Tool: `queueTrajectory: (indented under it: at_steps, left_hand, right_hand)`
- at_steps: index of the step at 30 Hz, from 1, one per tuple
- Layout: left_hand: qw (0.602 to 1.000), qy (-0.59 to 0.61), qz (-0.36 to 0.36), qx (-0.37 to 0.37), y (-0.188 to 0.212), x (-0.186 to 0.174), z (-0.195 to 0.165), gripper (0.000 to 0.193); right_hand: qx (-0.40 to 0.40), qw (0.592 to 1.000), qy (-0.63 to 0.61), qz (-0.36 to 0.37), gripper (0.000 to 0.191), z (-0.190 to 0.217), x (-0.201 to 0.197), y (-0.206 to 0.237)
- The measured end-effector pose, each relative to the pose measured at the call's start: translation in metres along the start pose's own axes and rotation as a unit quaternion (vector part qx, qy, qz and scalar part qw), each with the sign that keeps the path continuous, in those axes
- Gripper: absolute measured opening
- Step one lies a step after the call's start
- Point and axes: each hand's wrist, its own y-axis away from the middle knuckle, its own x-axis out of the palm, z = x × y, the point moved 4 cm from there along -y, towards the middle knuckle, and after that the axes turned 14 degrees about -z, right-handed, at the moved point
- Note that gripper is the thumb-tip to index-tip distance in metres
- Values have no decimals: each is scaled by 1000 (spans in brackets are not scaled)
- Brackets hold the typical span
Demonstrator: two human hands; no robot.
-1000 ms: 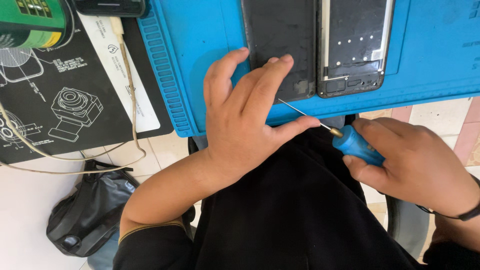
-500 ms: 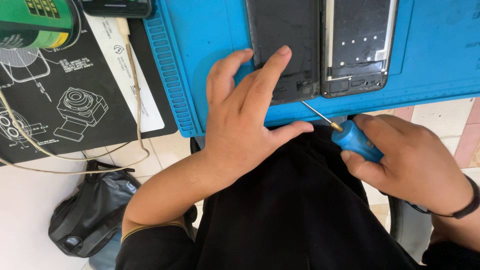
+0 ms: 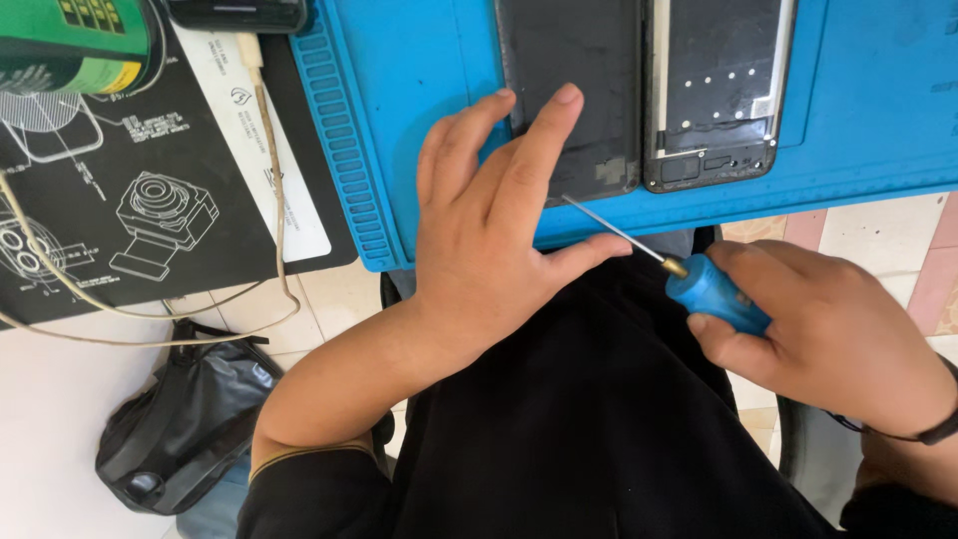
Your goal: The person uses a blue electric screwdriver to remove screws from a disassembled smartphone placed on a blue work mat. They then switch to a small metal tool to adjust or remove components near the camera module area.
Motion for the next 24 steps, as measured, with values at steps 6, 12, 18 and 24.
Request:
queueTrajectory:
  at_steps: [6, 12, 18, 24]
  left_hand:
    - [1000, 1, -14, 3, 3, 1, 0, 100]
    - [1000, 1, -13, -1, 4, 2, 1, 107]
    - [1000, 21, -16, -10, 3, 2, 2, 115]
    - [1000, 19, -12, 0, 4, 3, 4, 117]
  right_hand:
    - [14, 999, 14, 26, 51, 0, 3, -8]
    - [-13, 999, 32, 33, 53, 3, 5, -14]
    - [-44, 999, 29, 15, 51, 6, 7, -18]
    - [-41, 998, 25, 28, 51, 7, 10, -20]
